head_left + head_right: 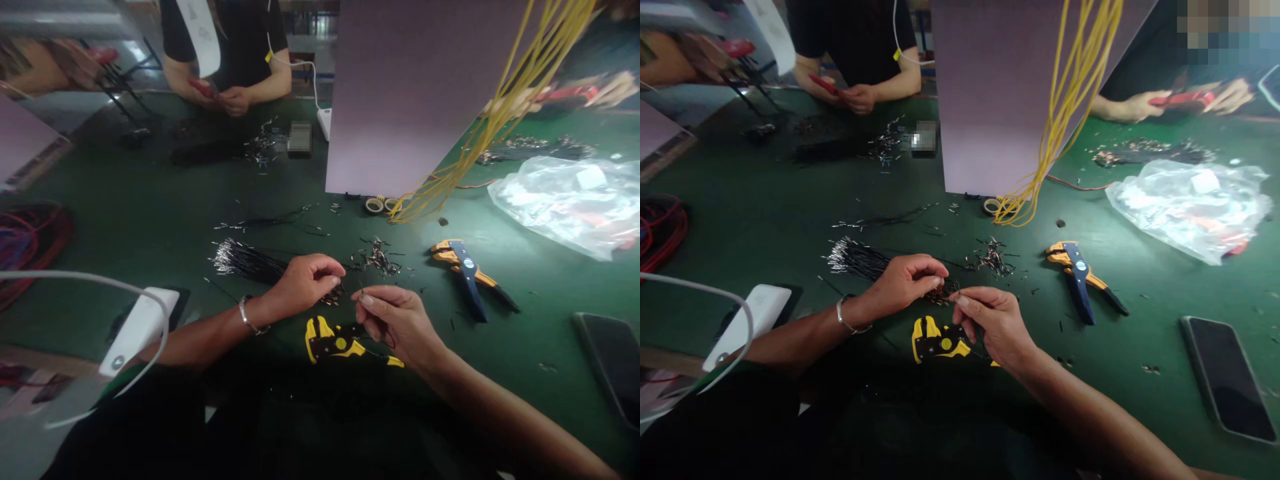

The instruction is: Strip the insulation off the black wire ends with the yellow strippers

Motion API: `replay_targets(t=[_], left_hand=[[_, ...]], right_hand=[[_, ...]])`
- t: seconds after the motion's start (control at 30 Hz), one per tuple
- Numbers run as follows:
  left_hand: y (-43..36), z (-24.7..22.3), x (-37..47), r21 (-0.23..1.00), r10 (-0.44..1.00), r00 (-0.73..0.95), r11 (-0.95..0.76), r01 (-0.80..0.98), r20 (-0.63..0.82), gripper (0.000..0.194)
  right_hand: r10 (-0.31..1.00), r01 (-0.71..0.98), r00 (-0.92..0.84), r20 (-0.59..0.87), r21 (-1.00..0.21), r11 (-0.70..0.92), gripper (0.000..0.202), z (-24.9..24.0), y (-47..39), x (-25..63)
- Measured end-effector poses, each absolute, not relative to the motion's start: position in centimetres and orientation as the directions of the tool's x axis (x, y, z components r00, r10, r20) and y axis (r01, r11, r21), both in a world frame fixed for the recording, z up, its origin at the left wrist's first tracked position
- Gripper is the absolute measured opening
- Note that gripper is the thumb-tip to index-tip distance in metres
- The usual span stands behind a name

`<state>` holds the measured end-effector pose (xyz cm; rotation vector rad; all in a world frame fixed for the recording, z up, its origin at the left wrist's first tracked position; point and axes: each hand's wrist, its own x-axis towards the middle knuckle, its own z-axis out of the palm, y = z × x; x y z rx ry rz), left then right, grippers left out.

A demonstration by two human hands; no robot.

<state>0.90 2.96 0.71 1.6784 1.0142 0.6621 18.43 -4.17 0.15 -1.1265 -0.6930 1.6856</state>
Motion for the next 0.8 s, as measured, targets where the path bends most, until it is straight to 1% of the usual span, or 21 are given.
replay_targets(t=[0.07,0.1,0.17,0.3,0.4,0.47,0.53,0.57,0.63,0.67,0.7,0.73,0.8], left_hand=[[2.5,0.9,1.2,0.977,0.801,0.562,0.141,0.159,-0.207,0.024],[2.2,0.9,1.3,0.964,0.747,0.615,0.254,0.084,-0.250,0.030],[1.5,1.0,1.6,0.913,0.661,0.699,0.406,-0.027,-0.273,0.039],[0.5,1.0,1.9,0.828,0.574,0.776,0.547,-0.127,-0.260,0.048],[0.5,1.3,1.8,0.779,0.469,0.838,0.620,-0.088,-0.279,0.041],[0.8,1.7,1.6,0.770,0.428,0.848,0.637,-0.038,-0.312,0.035],[1.3,2.2,1.2,0.818,0.445,0.828,0.575,0.026,-0.340,0.034],[1.5,2.5,1.0,0.863,0.483,0.805,0.500,0.069,-0.345,0.031],[2.0,3.1,0.5,0.950,0.628,0.716,0.248,0.188,-0.306,0.021],[2.3,3.4,0.3,0.964,0.710,0.659,0.114,0.242,-0.250,0.018],[2.5,3.5,0.0,0.957,0.768,0.612,0.002,0.290,-0.187,0.018],[2.8,3.6,-0.2,0.939,0.794,0.595,-0.099,0.331,-0.126,0.018],[3.2,3.4,-0.7,0.856,0.800,0.599,-0.333,0.396,0.034,0.019]], right_hand=[[0.947,-0.426,-0.071,-0.312,-0.849,-0.312,0.012,0.2,-4.0,18.4],[0.955,-0.436,-0.049,-0.292,-0.854,-0.284,0.011,0.2,-4.0,18.5],[0.963,-0.443,-0.016,-0.268,-0.862,-0.247,0.007,0.3,-3.9,18.5],[0.968,-0.455,0.021,-0.251,-0.864,-0.214,0.004,0.7,-3.8,18.7],[0.965,-0.460,-0.009,-0.263,-0.855,-0.238,0.007,1.1,-3.7,19.0],[0.962,-0.460,-0.014,-0.274,-0.852,-0.249,0.007,1.3,-3.6,19.2],[0.963,-0.463,0.008,-0.268,-0.855,-0.234,0.005,1.5,-3.3,19.6],[0.966,-0.461,0.023,-0.259,-0.860,-0.220,0.004,1.5,-3.2,19.8],[0.969,-0.452,0.062,-0.239,-0.872,-0.186,0.002,1.5,-2.9,20.3],[0.969,-0.450,0.083,-0.232,-0.876,-0.171,0.002,1.4,-2.8,20.5],[0.968,-0.451,0.098,-0.231,-0.877,-0.163,0.002,1.4,-2.6,20.7],[0.966,-0.457,0.106,-0.234,-0.875,-0.162,0.002,1.3,-2.6,20.9],[0.964,-0.477,0.108,-0.245,-0.863,-0.166,0.003,1.2,-2.5,21.1]])
